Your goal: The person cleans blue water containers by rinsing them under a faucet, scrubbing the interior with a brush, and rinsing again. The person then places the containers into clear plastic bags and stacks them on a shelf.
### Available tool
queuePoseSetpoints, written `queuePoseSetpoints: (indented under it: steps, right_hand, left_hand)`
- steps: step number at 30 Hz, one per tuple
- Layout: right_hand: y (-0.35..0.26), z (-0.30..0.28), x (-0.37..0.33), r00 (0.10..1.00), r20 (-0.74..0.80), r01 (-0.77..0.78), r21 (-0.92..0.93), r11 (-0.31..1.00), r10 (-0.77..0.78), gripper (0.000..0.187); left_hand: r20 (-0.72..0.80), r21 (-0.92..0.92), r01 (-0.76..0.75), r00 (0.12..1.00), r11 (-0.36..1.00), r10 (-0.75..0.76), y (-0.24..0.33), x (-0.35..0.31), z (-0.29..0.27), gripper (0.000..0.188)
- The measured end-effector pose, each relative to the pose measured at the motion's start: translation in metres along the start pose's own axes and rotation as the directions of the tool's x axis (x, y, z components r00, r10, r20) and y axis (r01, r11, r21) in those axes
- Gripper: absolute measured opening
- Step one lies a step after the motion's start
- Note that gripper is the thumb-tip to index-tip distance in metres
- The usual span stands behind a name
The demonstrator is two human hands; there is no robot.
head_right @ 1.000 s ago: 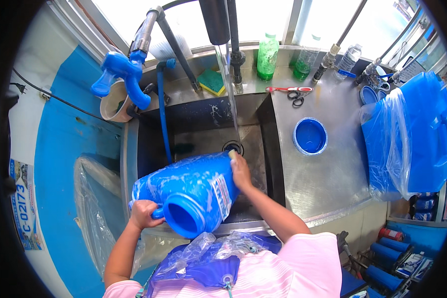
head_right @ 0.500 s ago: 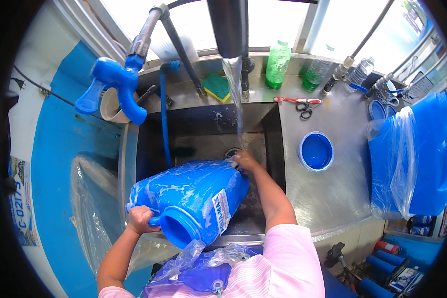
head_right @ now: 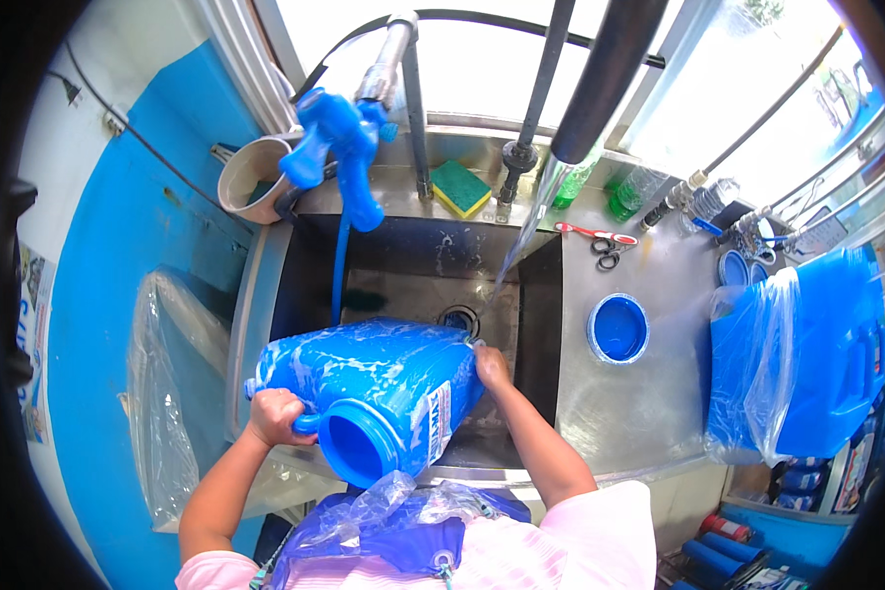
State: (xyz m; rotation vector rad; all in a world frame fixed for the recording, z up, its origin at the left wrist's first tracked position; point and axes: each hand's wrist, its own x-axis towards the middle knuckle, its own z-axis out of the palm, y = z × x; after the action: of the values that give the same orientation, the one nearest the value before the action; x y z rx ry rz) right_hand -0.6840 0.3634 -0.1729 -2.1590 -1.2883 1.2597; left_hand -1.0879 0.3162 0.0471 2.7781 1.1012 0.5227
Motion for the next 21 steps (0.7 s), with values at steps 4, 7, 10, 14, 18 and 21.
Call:
queuePoseSetpoints:
  steps: [4,7,10,14,18,21]
  right_hand:
    - [-0.054,-0.012,0.015,0.989,0.046,0.135,0.088,0.987,-0.14,0.051]
    - [-0.127,-0.026,0.012,0.911,-0.049,0.408,-0.026,0.912,-0.409,0.045]
    - [-0.229,-0.041,0.013,0.558,-0.135,0.827,0.007,0.563,-0.818,0.028]
    - [-0.329,-0.048,0.05,0.227,-0.094,0.845,-0.476,0.244,-0.969,0.037]
    - [-0.342,-0.049,0.087,0.573,0.367,0.66,-0.737,0.146,-0.733,0.062]
    - [-0.327,-0.06,0.084,0.311,0.423,0.806,-0.592,0.0,-0.851,0.065]
  left_hand:
    - [-0.037,-0.048,0.024,0.999,0.999,-0.026,0.004,0.001,-0.002,0.045]
    - [-0.036,-0.031,0.065,0.997,0.997,-0.066,0.006,0.004,-0.004,0.044]
    - [-0.067,-0.029,0.089,0.994,0.996,-0.091,0.008,0.01,-0.008,0.044]
    - [-0.062,-0.039,0.172,0.983,0.984,-0.175,0.014,0.02,-0.011,0.041]
    - [-0.086,-0.064,0.258,0.961,0.964,-0.263,0.023,0.027,-0.013,0.04]
    - [-0.085,-0.087,0.322,0.941,0.943,-0.329,0.029,0.033,-0.016,0.04]
